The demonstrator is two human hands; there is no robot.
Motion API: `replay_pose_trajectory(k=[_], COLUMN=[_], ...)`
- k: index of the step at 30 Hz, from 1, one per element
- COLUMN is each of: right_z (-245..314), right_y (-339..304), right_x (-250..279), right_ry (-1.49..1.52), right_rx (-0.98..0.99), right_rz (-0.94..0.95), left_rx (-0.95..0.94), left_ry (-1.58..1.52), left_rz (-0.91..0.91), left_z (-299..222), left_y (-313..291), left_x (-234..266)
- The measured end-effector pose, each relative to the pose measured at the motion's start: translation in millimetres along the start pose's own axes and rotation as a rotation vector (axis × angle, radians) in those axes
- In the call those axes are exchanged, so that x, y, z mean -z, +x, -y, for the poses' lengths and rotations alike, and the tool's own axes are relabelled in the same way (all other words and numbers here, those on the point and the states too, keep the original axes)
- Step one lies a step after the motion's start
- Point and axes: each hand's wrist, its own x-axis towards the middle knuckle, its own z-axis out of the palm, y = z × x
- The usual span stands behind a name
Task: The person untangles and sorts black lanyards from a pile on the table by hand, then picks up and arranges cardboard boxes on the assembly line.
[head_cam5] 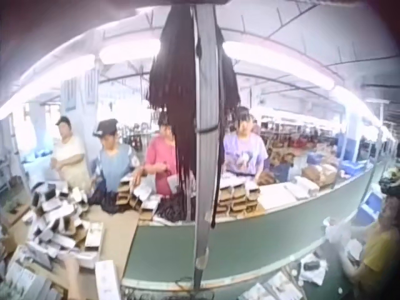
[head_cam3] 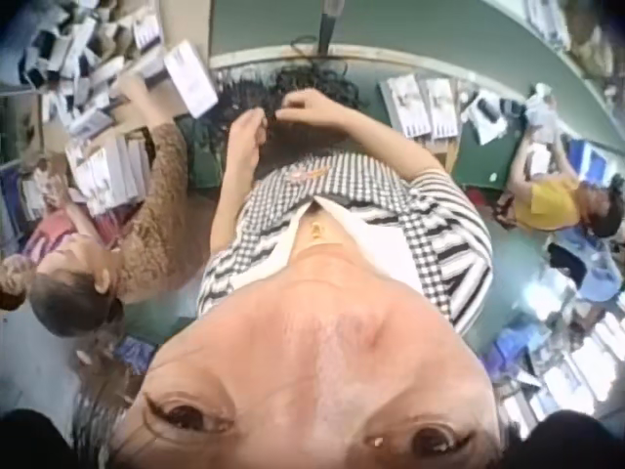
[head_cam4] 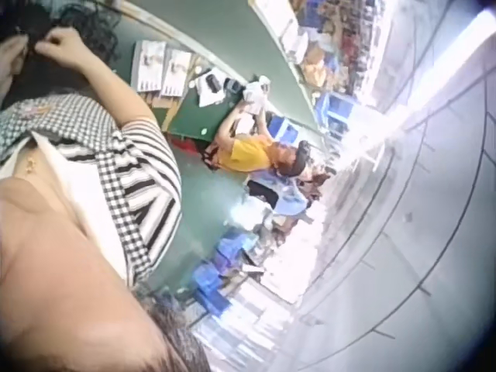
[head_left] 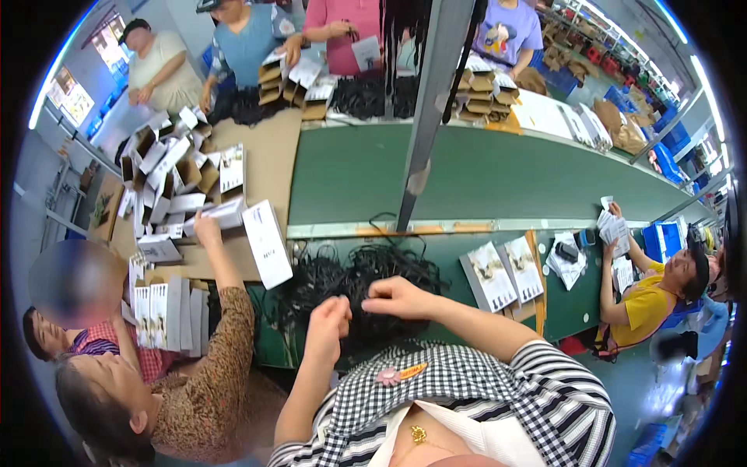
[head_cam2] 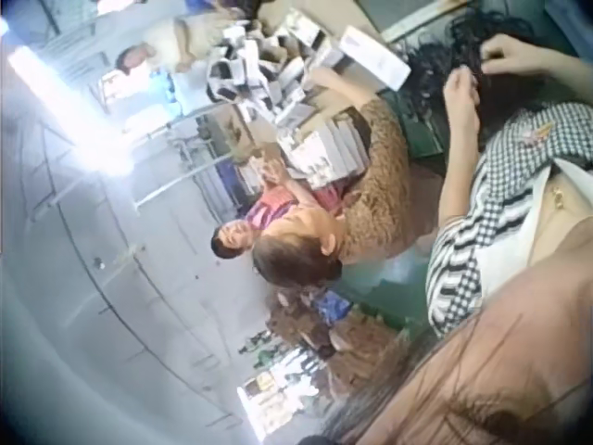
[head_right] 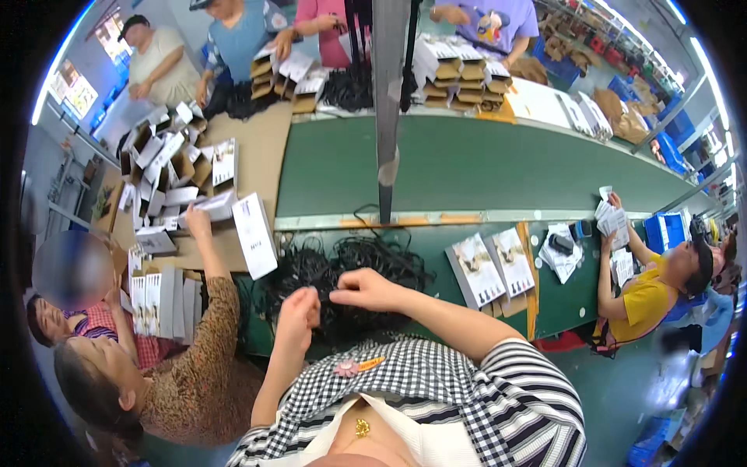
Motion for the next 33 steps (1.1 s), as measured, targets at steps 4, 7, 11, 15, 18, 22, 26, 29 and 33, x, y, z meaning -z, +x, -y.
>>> replay_pose_trajectory(k=[4,7,11,15,18,22,26,29,33], right_z=[34.3,39.0,41.0,41.5,34.7,15.9,36.8,42.2,42.7], right_y=[-35.8,-66.6,-81.5,-90.2,-88.3,-81.7,-84.2,-107.0,-119.8], right_x=[1.0,-6.7,-11.9,-11.0,2.7,6.7,8.5,1.2,-9.7], right_ry=[-0.179,-0.059,-0.023,-0.015,-0.178,-0.33,0.006,0.016,0.207], right_rx=[0.119,0.146,0.144,0.119,0.067,0.066,-0.006,0.077,-0.106], right_rz=[0.054,0.015,-0.05,-0.071,-0.049,0.052,-0.195,-0.151,-0.178], left_rx=[0.048,0.099,0.173,0.229,0.198,0.03,0.054,0.151,0.174], left_ry=[0.217,0.285,0.218,0.18,-0.19,-0.372,-0.33,-0.152,0.049], left_rz=[0.158,0.261,0.247,0.204,-0.022,0.031,0.119,0.141,0.059], left_z=[4.2,2.9,-6.8,-5.9,-12.4,-19.9,-26.3,-22.0,-10.2], left_y=[-34.1,-56.4,-69.0,-73.6,-67.0,-50.4,-70.7,-94.7,-105.3], left_x=[-0.7,0.5,-12.7,-15.4,-9.1,-1.6,-2.3,7.0,13.5])
